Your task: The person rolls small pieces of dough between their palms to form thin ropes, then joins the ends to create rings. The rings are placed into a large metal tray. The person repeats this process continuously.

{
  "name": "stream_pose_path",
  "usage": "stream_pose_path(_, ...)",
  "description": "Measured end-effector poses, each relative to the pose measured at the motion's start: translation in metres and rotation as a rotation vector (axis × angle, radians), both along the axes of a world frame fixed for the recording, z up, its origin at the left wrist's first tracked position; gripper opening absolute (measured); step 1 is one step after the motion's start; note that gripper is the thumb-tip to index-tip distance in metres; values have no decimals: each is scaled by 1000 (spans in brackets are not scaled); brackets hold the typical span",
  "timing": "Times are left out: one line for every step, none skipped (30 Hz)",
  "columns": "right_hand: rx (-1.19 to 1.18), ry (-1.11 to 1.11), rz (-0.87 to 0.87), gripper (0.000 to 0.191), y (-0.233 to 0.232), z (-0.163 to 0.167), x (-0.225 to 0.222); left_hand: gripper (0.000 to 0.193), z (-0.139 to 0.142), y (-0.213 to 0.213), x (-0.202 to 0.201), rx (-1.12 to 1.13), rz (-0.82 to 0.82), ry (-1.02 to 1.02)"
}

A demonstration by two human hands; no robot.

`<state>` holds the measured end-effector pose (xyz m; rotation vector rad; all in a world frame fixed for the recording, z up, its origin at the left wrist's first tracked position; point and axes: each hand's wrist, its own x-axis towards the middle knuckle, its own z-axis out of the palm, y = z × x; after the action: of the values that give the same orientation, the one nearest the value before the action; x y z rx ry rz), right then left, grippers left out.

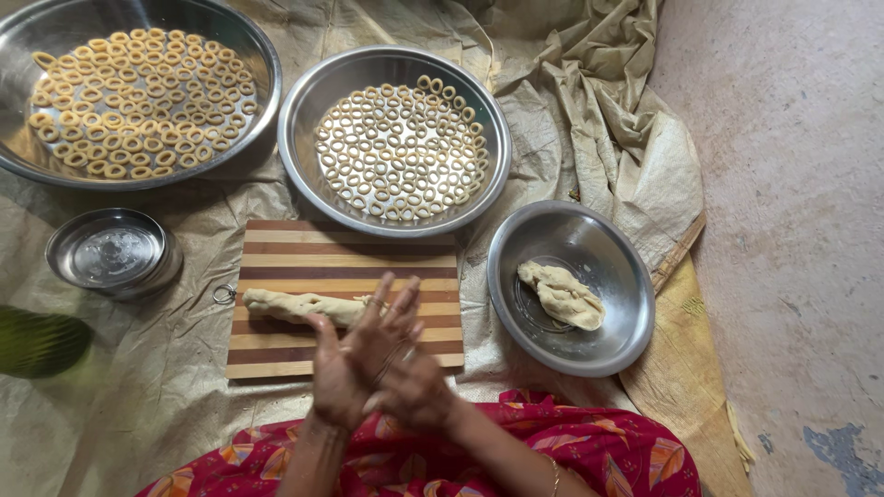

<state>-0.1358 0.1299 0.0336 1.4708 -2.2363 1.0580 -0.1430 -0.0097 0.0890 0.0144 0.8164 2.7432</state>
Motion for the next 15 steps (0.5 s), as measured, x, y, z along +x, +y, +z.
stream_pose_path(22, -11, -60, 74, 0, -1, 1, 111, 0, 1, 1, 41, -22, 17)
stream_pose_path(44, -26, -119, 74, 0, -3, 1, 113, 0, 1, 0, 83, -43, 32)
stream_pose_path(10, 12, -5, 73, 1, -4, 2, 114, 0, 2, 1, 123, -67, 47)
stream_pose_path(-24, 51, 102, 72, 1, -5, 2, 114, -1, 2, -1, 123, -55, 11)
stream_pose_path(-55, 92, 212, 71, 1, -6, 3, 114, -2, 0, -4, 123, -42, -23)
stream_pose_path(-31, 72, 169, 70, 2, -7, 3, 115, -3, 0, -4, 125, -26, -57)
stream_pose_path(-8, 49, 126, 68, 2, -7, 3, 113, -4, 0, -5, 101, -12, -40)
stream_pose_path(13, 27, 85, 67, 2, -8, 4, 112, -5, 0, -3, 75, 2, -24)
stream_pose_path(23, 14, 4, 68, 3, -8, 4, 111, -6, 0, -3, 48, 15, -4)
stream_pose_path(35, -1, -74, 70, 3, -9, 4, 112, -7, 1, -3, 71, 5, 11)
stream_pose_path(49, -19, -151, 72, 3, -9, 5, 113, -7, 2, -2, 94, -2, 22)
stream_pose_path(2, 39, -39, 69, 4, -9, 5, 115, -7, 3, -3, 117, -12, 34)
stream_pose_path(-44, 98, 70, 66, 4, -9, 5, 115, -7, 3, -3, 161, -20, 4)
stream_pose_path(-88, 157, 183, 63, 4, -9, 6, 115, -7, 3, -4, 206, -25, -24)
stream_pose_path(26, 67, 205, 62, 5, -9, 6, 116, -7, 4, -5, 251, -29, -52)
